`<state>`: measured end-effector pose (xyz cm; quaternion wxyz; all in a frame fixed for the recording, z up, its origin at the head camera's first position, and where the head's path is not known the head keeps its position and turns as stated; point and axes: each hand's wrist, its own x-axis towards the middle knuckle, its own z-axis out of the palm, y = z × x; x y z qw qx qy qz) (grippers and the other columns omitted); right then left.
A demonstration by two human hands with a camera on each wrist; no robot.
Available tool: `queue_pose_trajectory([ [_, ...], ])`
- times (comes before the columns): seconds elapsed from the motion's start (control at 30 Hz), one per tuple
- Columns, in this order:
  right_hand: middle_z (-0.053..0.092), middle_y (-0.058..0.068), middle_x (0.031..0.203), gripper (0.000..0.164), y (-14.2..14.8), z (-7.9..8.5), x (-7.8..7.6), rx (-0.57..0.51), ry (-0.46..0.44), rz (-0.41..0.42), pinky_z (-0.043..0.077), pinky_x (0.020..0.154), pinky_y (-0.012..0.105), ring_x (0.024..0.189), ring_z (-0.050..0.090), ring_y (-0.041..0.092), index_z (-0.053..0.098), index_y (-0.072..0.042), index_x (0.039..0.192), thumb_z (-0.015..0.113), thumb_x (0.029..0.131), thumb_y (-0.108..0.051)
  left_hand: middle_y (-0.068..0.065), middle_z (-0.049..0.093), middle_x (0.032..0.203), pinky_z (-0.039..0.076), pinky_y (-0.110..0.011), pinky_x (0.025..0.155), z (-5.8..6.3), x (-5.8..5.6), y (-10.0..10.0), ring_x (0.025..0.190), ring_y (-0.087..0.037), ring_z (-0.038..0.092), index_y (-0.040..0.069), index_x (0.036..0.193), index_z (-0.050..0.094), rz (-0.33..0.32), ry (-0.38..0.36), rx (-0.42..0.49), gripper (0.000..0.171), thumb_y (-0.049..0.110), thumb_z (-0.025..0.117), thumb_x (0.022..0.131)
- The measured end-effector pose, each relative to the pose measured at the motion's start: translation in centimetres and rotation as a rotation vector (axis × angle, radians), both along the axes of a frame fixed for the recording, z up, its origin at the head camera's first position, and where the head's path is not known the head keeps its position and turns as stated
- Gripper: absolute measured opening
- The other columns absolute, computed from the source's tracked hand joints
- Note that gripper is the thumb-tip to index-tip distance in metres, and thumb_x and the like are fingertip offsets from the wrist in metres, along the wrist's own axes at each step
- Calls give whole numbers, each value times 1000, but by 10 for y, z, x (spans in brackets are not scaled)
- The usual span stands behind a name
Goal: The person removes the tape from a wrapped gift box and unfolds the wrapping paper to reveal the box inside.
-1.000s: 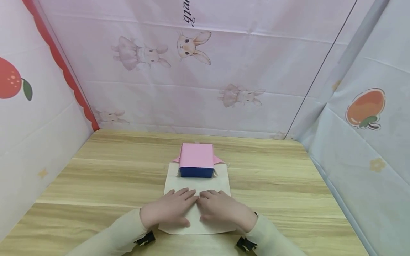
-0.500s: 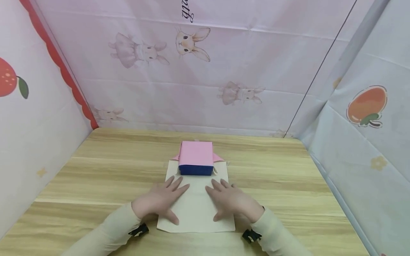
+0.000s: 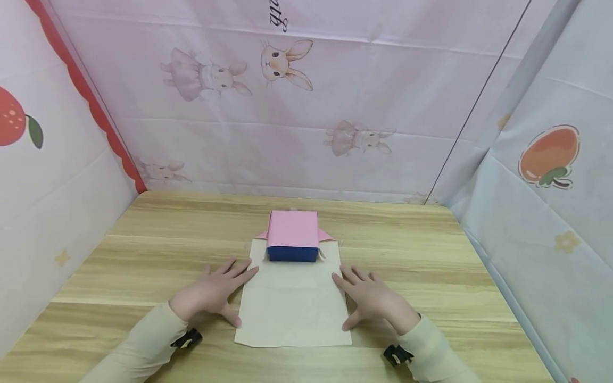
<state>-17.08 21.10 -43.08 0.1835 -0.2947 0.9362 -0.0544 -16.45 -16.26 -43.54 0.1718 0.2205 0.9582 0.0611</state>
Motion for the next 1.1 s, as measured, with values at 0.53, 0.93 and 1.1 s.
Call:
queue_pose_trajectory([
  [0.53, 24, 21, 160, 99, -5, 0, 5, -21, 56, 19, 24, 111, 69, 147, 19, 46, 33, -9, 152, 74, 76, -57, -10, 18, 164, 10, -75, 112, 7, -4, 4, 151, -41, 9, 21, 155, 26, 10, -28, 28, 116, 61, 81, 61],
  [0.93, 30, 19, 158, 85, -28, -5, -21, -70, 166, 53, 30, 113, 62, 146, 26, 42, 31, -11, 152, 67, 86, -52, -11, 18, 164, 18, -75, 110, 2, -19, 28, 150, -42, 12, 17, 155, 27, -8, 77, 9, 108, 65, 73, 70],
  [1.1, 34, 21, 155, 83, -35, 3, -29, -84, 210, 62, 32, 111, 64, 143, 29, 45, 35, -4, 149, 68, 87, -48, -12, 20, 163, 21, -76, 109, 11, -24, 31, 149, -42, 16, 11, 153, 31, -7, 122, -1, 109, 66, 74, 69],
])
